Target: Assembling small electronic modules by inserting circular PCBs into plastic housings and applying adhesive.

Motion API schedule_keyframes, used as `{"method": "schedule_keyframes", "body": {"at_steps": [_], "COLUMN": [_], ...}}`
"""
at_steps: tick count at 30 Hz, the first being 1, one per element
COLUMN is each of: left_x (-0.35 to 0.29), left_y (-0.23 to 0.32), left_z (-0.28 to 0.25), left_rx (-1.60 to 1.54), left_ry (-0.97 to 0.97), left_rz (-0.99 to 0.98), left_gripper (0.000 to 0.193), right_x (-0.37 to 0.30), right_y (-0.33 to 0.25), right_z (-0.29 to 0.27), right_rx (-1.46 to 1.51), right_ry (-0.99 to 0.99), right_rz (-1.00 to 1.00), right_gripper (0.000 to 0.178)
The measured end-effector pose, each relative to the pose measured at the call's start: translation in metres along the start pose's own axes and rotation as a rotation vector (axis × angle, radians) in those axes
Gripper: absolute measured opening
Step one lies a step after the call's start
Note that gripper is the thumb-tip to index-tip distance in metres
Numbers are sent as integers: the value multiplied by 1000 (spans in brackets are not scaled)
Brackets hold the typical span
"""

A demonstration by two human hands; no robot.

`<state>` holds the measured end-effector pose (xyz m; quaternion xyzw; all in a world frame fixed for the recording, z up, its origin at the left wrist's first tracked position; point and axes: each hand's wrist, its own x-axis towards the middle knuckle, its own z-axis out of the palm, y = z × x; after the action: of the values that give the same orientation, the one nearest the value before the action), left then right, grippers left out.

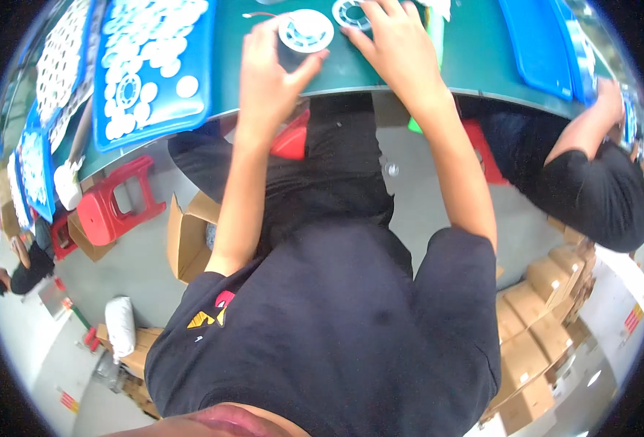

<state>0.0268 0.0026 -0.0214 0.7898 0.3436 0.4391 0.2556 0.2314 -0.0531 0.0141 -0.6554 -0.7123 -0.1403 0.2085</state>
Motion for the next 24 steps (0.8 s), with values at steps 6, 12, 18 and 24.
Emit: {"method": "schedule_keyframes", "body": {"at_steps": [6,12,18,24], "left_x": [8,8,11,9], "left_y": [24,29,28,10], "left_z": [-9,-9,-16,-17], "left_rx": [-41,-71,-148,-226], "left_ry": [-79,-65,-179,-203], "left_rz": [-132,-144,-219,-197], "left_gripper": [60,54,52,57], "right_x": [18,14,17,18], "right_y": [-4,-31,-26,-17], "right_z": [-2,-26,-20,-19], "right_rx": [227,715,685,756], "right_ry": [23,115,-4,0], "right_rz": [302,-139,-141,-214], "right_gripper": [44,58,59,57]}}
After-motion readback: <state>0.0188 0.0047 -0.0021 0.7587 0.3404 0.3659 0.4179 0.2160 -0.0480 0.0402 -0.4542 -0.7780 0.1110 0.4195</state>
